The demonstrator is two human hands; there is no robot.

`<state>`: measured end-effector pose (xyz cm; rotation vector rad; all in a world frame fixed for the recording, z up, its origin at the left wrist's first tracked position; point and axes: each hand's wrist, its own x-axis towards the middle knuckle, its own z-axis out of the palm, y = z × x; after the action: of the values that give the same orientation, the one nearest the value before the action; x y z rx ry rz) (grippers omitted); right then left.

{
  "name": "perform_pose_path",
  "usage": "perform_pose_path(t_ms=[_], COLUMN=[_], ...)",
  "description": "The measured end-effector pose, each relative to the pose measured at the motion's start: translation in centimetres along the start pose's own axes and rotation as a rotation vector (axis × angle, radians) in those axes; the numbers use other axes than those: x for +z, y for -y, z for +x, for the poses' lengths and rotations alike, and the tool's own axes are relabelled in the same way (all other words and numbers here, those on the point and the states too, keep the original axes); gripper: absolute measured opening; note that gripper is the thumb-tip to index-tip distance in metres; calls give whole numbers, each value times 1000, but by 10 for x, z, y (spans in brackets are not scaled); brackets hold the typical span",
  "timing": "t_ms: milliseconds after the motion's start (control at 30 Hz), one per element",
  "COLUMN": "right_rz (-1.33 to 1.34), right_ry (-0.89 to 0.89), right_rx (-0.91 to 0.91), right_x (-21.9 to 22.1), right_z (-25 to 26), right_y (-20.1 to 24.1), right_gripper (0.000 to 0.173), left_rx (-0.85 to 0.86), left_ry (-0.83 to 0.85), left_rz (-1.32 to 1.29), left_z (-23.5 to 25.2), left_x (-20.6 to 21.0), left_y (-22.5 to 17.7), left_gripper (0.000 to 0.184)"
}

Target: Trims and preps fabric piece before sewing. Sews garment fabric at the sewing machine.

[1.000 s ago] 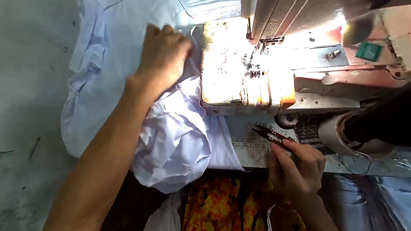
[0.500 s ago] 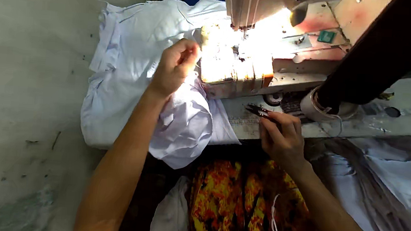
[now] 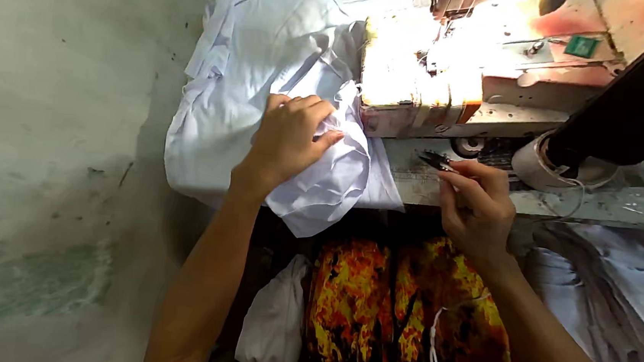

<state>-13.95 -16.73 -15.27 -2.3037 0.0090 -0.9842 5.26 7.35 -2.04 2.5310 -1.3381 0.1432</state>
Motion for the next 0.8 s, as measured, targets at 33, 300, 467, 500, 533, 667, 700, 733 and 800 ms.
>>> perform_pose_path(t_ms=[33, 300, 467, 500, 533, 667, 700, 733, 800], right_rz=[103, 879, 863, 863, 843, 506, 397, 312, 206], right_ry=[10, 220, 79, 65, 55, -21, -34, -47, -64], right_rx=[31, 581, 561, 556, 524, 198, 126, 78, 35], right_x=[-5, -3, 9, 10, 11, 14, 12, 11, 10], right_z=[1, 19, 4, 2, 2, 3, 2, 1, -4], right_y=[11, 89, 97, 100, 101, 93, 90, 87, 81], right_gripper=[22, 27, 27, 31, 35, 35, 33, 31, 25], left_rx=[79, 291, 202, 181, 177, 156, 143, 123, 83], left_ry=[-45, 258, 36, 22, -2, -57, -71, -80, -80], left_rz=[-29, -15, 249, 334, 375, 372, 366, 371, 329], left_z=[-1, -63, -46, -41, -37, -44, -47, -50, -56], left_x=[-1, -2, -21, -22, -24, -48, -54, -59, -58], left_y=[-15, -118, -97, -93, -88, -75, -70, -67, -60], left_gripper=[32, 24, 25, 29, 25, 19, 19, 18, 16])
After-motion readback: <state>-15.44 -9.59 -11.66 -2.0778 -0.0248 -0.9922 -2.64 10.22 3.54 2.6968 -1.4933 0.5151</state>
